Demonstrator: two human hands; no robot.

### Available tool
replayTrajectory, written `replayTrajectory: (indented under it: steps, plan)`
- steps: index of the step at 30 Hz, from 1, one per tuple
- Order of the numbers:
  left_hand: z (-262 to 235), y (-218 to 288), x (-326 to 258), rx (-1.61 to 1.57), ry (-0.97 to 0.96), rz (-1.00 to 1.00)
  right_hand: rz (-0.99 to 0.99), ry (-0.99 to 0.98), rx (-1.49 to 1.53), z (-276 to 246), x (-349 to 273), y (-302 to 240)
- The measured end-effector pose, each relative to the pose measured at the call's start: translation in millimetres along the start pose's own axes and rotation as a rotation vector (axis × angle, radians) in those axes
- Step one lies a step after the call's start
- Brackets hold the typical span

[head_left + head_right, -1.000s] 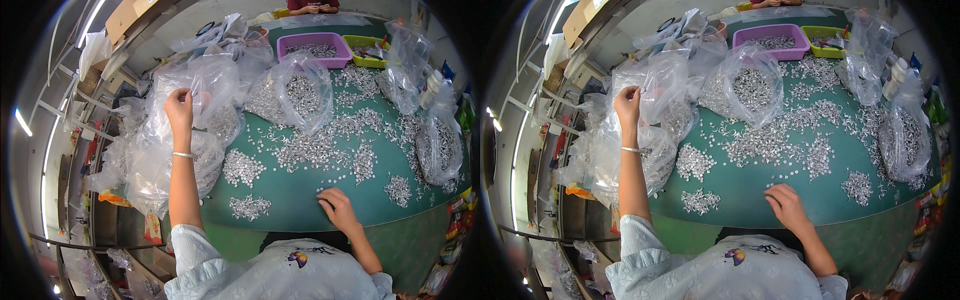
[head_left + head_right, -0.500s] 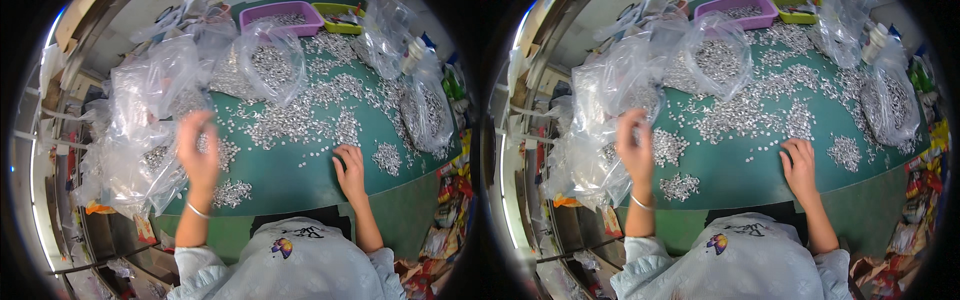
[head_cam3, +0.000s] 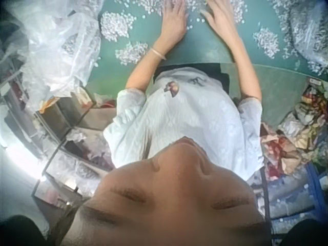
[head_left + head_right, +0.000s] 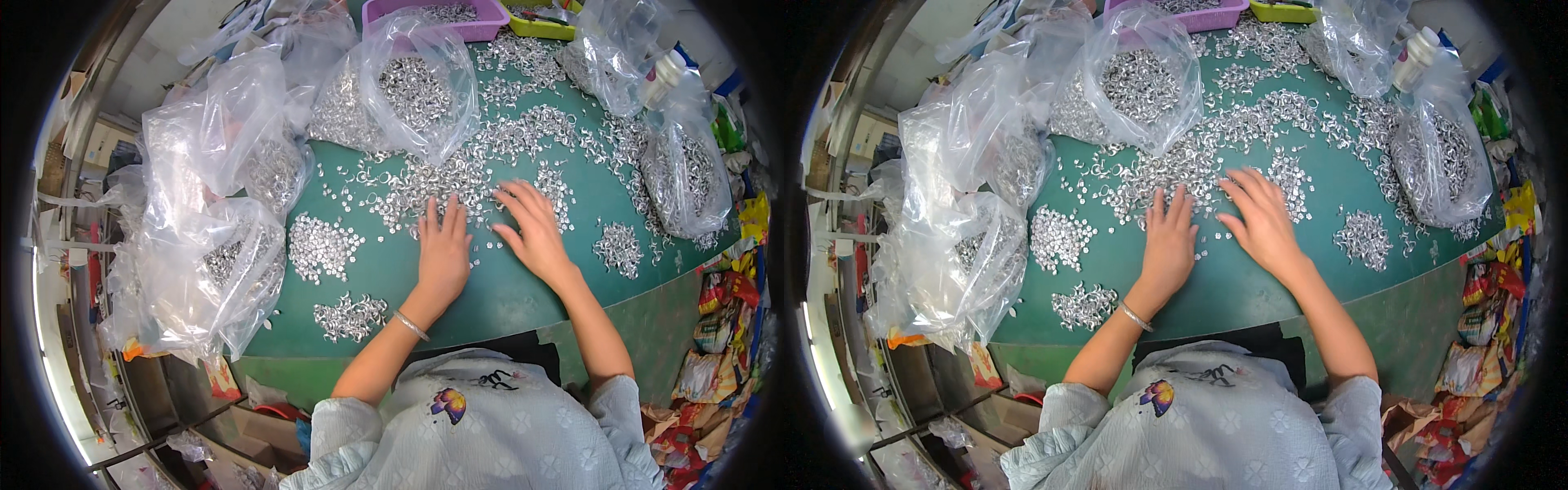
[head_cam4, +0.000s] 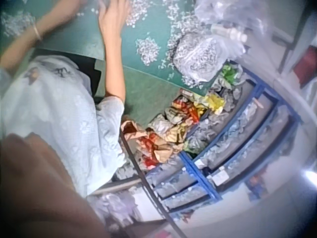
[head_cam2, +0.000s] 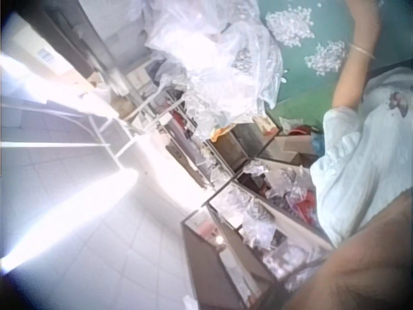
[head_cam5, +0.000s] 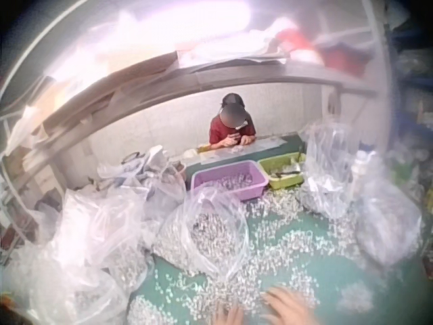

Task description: The person sorts small metal decorative items by hand on a green workstation table, picking them up from a large pile and placing them into different plastic bags.

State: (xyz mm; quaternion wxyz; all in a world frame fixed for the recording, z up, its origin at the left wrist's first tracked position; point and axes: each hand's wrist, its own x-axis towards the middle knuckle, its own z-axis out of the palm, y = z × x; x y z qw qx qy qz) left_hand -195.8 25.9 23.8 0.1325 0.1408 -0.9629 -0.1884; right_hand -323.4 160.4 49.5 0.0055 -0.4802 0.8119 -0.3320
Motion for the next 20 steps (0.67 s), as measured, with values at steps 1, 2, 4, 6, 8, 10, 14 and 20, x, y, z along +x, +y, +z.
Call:
replayTrajectory:
  steps: [1, 2, 4, 6, 8, 10, 14, 20]
  plan:
    - [1.2, 2.0, -4.6, -0.059, -0.008, 0.031, -0.006, -0.014, 0.048, 5.0, 12.8, -6.8]
    - [0.1, 2.9, -7.6, -0.064, -0.022, 0.060, -0.037, -0.056, -0.008, 11.9, 20.0, -7.1]
    - [-7.6, -1.1, -17.6, -0.230, -0.060, 0.069, -0.103, -0.141, -0.116, 28.5, 28.1, -5.6]
    - [-18.8, -8.1, -29.1, -0.356, -0.041, 0.024, -0.150, -0.223, -0.083, 22.2, 22.3, -3.8]
    - [-31.7, -10.6, -40.1, -0.444, 0.031, -0.079, -0.190, -0.310, -0.079, 6.9, 9.6, -9.9]
    - [-41.1, -4.9, -34.7, -0.228, 0.126, -0.186, -0.213, -0.349, -0.076, -3.1, -4.8, -7.6]
    - [-32.8, -13.4, -30.3, -0.132, 0.124, -0.185, -0.189, -0.194, -0.143, -15.8, -23.3, 3.4]
    - [-30.8, -12.2, -36.0, -0.390, 0.156, -0.167, 0.027, 0.090, -0.084, -4.0, -26.0, -10.8]
